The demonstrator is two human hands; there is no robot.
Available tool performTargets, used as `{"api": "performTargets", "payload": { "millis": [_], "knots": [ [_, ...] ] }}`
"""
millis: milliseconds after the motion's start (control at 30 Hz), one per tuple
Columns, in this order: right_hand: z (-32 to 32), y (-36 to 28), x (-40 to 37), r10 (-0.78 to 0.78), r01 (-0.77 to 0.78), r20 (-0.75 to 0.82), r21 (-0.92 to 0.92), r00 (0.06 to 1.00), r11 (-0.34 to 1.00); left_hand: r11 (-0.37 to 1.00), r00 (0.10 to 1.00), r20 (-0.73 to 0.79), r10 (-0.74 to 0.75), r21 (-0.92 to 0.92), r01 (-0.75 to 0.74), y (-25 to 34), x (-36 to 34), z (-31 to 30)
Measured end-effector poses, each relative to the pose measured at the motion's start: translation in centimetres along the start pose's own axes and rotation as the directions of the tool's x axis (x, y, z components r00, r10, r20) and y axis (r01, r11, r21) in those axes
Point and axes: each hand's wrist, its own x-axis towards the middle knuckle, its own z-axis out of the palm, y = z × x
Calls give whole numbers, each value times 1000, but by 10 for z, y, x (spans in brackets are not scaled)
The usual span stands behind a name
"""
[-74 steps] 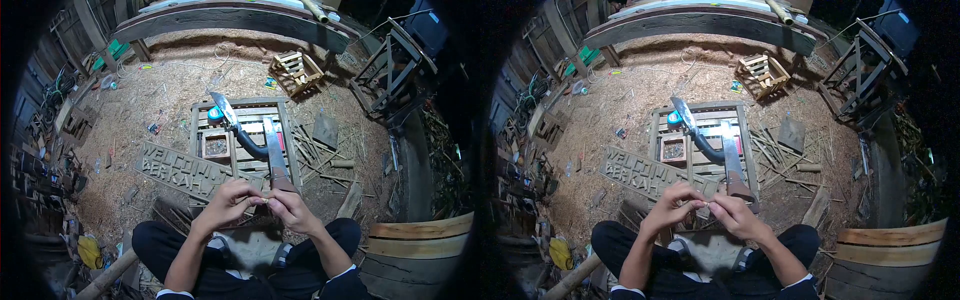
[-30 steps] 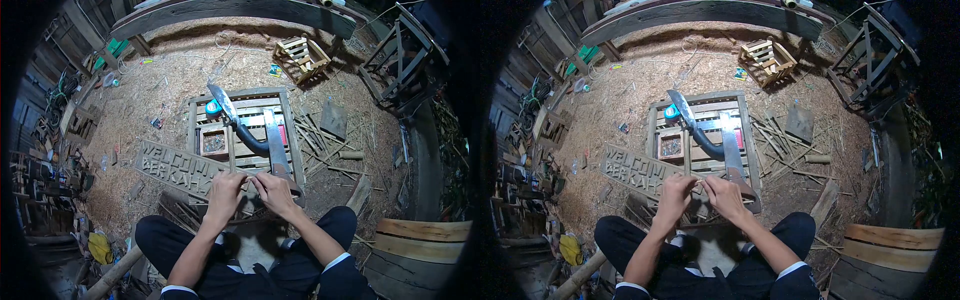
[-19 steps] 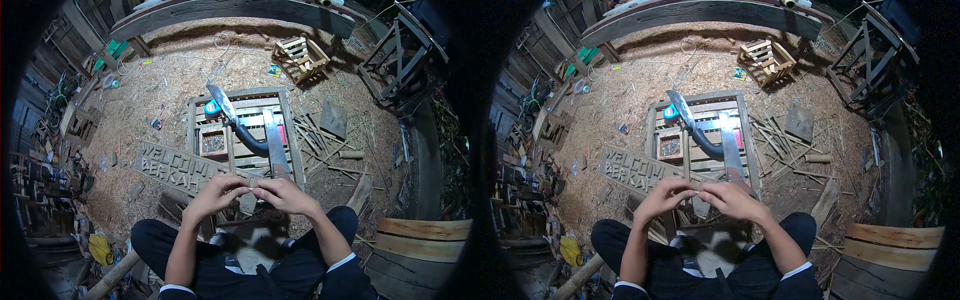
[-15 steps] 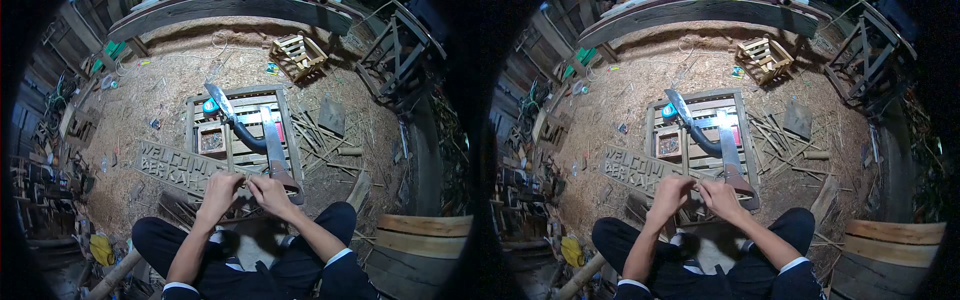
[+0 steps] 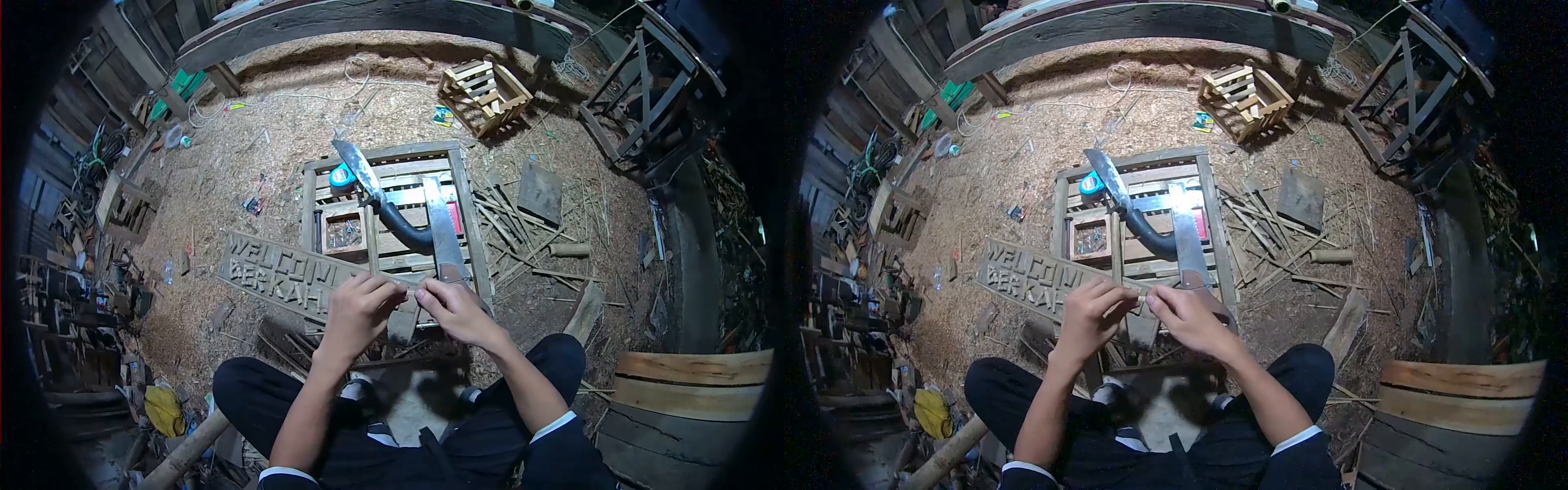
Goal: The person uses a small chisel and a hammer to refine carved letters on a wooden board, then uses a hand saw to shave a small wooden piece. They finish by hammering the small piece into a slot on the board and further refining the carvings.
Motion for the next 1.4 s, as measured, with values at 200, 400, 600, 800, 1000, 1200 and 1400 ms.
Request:
{"api": "performTargets", "payload": {
  "millis": [200,400,600,800,1000,1200,1400],
  "knots": [
    [4,13,0,-148,128,-100,-184,984,975,977,988,68,-137,-155,146,4,-3,3],
    [77,40,-3,-225,-21,-390,-536,893,844,910,922,45,-384,185,370,23,-24,49],
    [30,5,-3,-174,42,-372,-336,912,941,914,938,-20,-347,-233,333,13,-9,34],
    [-1,11,-1,-123,113,-158,-74,980,991,846,939,45,-341,-420,328,6,-7,19],
    [-10,-4,-7,-55,48,51,125,997,991,863,966,79,-245,-437,254,11,0,3],
    [1,-8,-17,-68,55,44,242,997,969,849,942,229,-244,-419,322,21,3,-4],
    [34,-11,-30,23,-46,43,692,999,721,722,954,134,-270,-627,292,20,-4,19]
  ]
}}
